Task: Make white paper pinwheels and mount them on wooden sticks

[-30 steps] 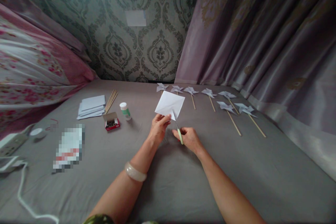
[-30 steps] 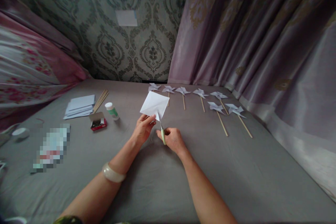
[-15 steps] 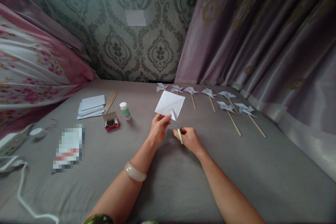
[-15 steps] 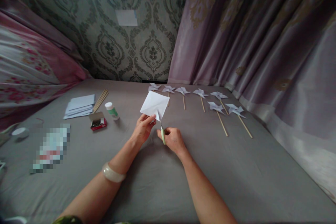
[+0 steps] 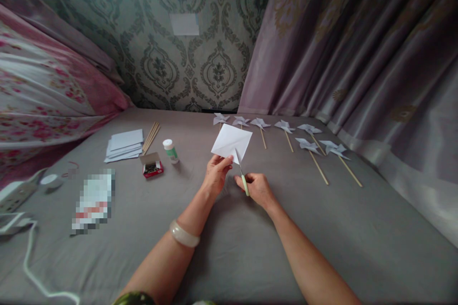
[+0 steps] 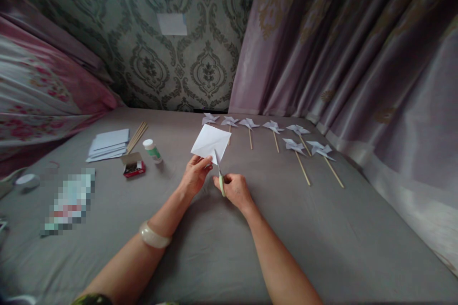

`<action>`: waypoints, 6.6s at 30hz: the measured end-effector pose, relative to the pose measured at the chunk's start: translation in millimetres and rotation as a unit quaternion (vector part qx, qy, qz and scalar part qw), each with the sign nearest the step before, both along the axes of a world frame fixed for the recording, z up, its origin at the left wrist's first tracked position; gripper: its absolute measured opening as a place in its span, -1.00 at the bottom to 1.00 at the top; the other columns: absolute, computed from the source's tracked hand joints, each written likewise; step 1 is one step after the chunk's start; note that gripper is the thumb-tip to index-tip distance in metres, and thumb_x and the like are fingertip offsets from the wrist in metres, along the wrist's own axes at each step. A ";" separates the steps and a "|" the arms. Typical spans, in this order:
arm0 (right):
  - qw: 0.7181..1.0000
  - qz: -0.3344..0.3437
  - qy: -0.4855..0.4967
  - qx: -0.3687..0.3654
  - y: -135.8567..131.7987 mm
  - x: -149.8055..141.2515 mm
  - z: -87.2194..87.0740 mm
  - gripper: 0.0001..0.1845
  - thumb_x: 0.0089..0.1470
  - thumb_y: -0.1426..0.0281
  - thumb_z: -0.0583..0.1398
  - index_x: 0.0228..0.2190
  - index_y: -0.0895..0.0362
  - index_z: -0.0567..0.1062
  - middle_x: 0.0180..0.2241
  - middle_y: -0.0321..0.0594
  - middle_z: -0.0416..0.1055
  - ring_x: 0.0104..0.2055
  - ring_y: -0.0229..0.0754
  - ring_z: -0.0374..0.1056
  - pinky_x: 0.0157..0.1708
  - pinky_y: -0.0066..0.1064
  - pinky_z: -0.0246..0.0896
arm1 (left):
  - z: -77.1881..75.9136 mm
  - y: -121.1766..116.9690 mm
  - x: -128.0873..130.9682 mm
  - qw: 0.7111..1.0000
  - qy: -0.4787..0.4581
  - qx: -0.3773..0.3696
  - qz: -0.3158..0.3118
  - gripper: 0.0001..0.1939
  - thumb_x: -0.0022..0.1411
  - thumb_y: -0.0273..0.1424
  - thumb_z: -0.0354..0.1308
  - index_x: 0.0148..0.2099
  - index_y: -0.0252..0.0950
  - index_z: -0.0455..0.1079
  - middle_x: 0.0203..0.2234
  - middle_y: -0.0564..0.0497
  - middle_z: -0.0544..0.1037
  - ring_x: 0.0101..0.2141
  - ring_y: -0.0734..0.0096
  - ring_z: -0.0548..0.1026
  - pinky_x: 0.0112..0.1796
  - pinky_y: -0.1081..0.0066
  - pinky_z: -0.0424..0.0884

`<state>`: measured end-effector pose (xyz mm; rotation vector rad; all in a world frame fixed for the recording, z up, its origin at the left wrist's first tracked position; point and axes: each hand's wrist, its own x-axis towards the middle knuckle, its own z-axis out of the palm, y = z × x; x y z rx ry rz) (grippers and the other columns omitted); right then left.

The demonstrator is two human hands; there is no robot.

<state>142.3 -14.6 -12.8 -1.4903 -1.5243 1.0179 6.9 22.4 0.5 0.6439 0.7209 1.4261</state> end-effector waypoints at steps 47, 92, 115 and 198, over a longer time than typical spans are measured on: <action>0.997 -0.011 -0.080 -0.003 -0.8 0.9 10.3 -0.50 -0.19 0.02 0.24 -0.74 0.21 0.39 -0.74 -0.33 0.21 -0.63 -0.35 0.10 -0.62 -0.50 -0.05 | -0.1 3.5 -2.1 1.000 0.012 -0.005 0.016 -0.65 -0.27 -0.40 0.44 -0.36 -0.25 0.45 -0.48 0.11 0.47 -0.49 0.59 0.37 -0.45 0.52 0.23; 0.836 -0.121 -0.532 -0.059 -34.7 139.9 26.4 -0.74 0.10 0.35 0.13 -0.27 0.15 0.59 -0.24 0.11 0.54 -0.20 0.03 0.47 -0.32 -0.33 0.21 | -3.3 7.2 -14.9 0.996 -0.067 -0.041 -0.033 -0.78 -0.24 -0.47 0.22 -0.40 -0.28 0.39 -0.47 0.06 0.54 -0.48 0.49 0.42 -0.42 0.47 0.30; 0.983 -0.128 0.111 0.070 29.2 33.0 -3.5 -0.61 -0.26 0.14 0.28 -0.45 0.21 0.56 -0.48 -0.16 0.54 -0.42 -0.16 0.41 -0.35 -0.37 0.28 | -11.3 -3.2 -15.2 0.971 0.240 0.008 -0.006 -0.70 -0.23 -0.34 0.27 -0.34 -0.35 0.48 -0.50 0.02 0.57 -0.47 0.42 0.45 -0.41 0.48 0.31; 0.900 -0.075 -0.406 0.142 5.5 20.5 -14.4 -0.77 0.16 0.39 0.11 -0.23 0.09 0.56 -0.25 -0.11 0.49 -0.16 -0.09 0.28 -0.20 -0.30 -0.03 | -3.5 21.7 -109.3 0.628 0.662 -0.066 0.404 -0.80 0.11 -0.36 0.12 -0.20 -0.34 0.34 -0.21 -0.22 0.45 -0.09 0.05 0.36 0.00 0.10 0.22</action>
